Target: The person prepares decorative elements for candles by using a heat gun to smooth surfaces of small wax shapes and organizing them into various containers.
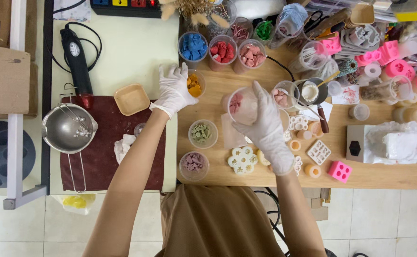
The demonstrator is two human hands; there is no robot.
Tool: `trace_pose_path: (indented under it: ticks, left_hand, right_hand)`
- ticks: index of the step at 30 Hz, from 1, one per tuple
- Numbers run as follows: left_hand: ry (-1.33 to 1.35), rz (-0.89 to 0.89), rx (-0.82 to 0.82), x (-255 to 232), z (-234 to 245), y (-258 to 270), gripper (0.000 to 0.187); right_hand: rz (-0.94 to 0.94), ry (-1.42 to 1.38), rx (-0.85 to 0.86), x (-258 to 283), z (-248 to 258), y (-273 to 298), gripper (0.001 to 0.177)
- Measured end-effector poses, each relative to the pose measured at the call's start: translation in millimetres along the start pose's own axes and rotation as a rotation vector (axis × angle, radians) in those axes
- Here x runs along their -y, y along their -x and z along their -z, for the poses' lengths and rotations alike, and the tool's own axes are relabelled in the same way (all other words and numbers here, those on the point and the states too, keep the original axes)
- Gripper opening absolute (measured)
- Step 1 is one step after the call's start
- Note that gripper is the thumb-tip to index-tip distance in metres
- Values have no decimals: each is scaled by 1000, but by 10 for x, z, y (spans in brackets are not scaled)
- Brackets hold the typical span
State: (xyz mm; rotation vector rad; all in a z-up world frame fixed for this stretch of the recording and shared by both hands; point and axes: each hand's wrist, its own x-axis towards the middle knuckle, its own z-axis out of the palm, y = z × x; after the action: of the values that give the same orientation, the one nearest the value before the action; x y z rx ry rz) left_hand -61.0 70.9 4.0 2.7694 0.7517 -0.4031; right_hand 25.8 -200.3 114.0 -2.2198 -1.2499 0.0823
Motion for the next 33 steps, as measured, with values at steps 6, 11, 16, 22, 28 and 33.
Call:
trace_pose_path:
  ticks: [6,11,16,22,28,33]
  left_hand:
    - [119,43,-97,79,-129,-57,135]
    - [346,84,-189,131,-259,-148,155]
    - [359,53,-232,168,-295,-141,154]
    - [320,59,-315,-1,-74,113,143]
    - [318,6,-176,-186,-81,1334,34]
    - [309,285,357,-227,-516,2087,37]
  right_hand:
    - [-69,-20,122,277,328,697,116]
    - [-225,-59,272,219,42,1210,118]
    - [-174,-106,251,76,-382,1440,119]
    - [-227,-132,279,-16,-769,1448,121]
    - [-178,-40,319,-24,-937,1411,128]
    - [-135,-45,260,-51,-949,1388,126]
